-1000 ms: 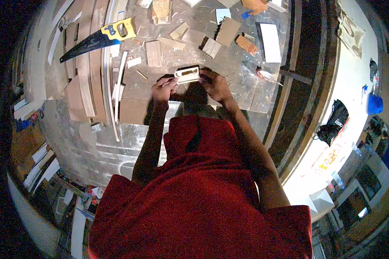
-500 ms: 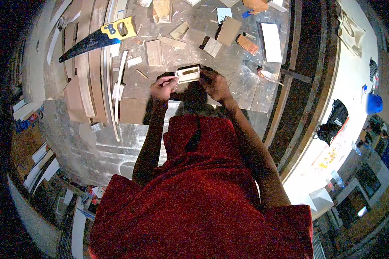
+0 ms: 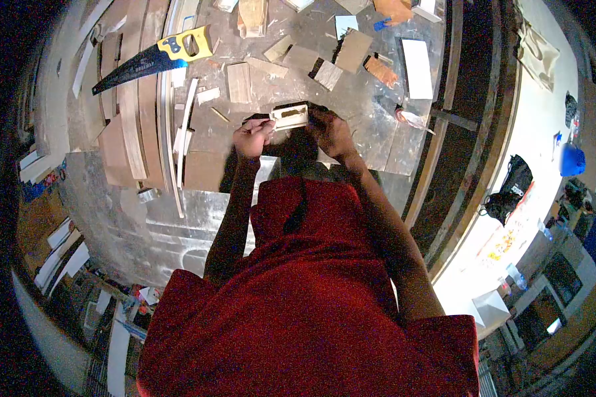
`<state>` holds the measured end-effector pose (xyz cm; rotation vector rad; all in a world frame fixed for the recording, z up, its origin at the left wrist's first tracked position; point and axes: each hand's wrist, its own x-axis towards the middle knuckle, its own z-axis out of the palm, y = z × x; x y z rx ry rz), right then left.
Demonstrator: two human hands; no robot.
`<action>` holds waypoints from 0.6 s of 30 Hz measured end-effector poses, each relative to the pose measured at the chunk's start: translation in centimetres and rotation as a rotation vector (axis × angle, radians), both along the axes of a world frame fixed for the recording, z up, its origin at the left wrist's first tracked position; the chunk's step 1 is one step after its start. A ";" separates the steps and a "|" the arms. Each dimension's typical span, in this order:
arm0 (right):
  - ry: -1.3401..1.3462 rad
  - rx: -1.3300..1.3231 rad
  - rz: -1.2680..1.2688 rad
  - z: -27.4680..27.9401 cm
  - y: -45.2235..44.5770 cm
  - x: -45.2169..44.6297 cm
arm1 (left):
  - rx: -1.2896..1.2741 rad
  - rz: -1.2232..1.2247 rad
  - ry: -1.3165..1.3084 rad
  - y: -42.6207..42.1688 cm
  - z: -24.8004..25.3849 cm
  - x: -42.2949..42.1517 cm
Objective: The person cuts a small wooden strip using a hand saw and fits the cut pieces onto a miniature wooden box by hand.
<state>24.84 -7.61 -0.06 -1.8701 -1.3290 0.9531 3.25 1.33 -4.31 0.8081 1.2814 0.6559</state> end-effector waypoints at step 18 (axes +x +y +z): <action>-0.007 -0.048 0.038 0.8 0.3 0.1 | 0.043 0.017 0.031 -0.1 0.2 0.5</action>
